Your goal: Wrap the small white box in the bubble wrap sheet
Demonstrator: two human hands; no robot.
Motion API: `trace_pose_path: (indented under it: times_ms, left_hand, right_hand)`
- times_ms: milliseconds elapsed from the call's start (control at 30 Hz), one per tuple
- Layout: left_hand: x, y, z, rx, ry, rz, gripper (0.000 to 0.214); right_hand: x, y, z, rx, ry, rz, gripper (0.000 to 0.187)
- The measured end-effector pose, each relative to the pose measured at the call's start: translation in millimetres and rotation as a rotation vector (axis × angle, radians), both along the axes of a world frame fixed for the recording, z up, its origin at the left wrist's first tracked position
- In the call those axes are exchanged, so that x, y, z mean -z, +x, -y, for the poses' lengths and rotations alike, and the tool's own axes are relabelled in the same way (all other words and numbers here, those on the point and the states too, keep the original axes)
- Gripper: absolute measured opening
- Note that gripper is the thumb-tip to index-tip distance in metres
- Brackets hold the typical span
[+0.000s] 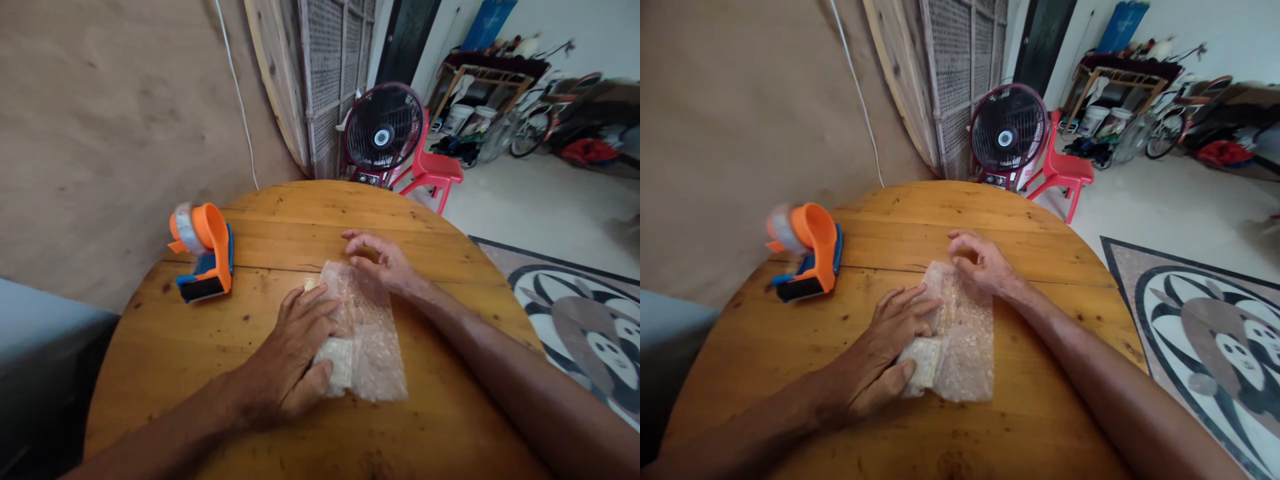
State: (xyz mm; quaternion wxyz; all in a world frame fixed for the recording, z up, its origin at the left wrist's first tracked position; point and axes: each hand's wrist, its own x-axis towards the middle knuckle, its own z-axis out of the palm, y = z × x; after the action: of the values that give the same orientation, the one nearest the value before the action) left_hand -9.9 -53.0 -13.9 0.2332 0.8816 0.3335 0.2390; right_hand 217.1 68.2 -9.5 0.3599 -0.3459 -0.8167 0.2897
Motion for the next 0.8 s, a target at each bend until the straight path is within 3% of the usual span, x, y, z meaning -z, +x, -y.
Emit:
trace_pose_path:
  times_ms: [167, 300, 467, 800]
  left_hand:
    - [4.6, 1.3, 1.0, -0.013, 0.024, 0.022, 0.03]
    - [5.3, 1.2, 1.0, -0.01, 0.021, 0.033, 0.031]
    - [3.7, 0.9, 0.7, 0.002, 0.015, 0.048, 0.029]
    - [-2.0, -0.4, -1.4, 0.049, -0.038, -0.015, 0.032]
  right_hand:
    - [-3.2, 6.8, 6.7, -0.081, -0.082, 0.09, 0.025]
    - [4.8, 2.9, 5.4, -0.018, -0.055, 0.114, 0.041]
    - [15.3, -4.8, 0.4, 0.079, -0.055, -0.036, 0.013]
    - [15.1, -8.3, 0.4, 0.159, -0.164, -0.149, 0.016]
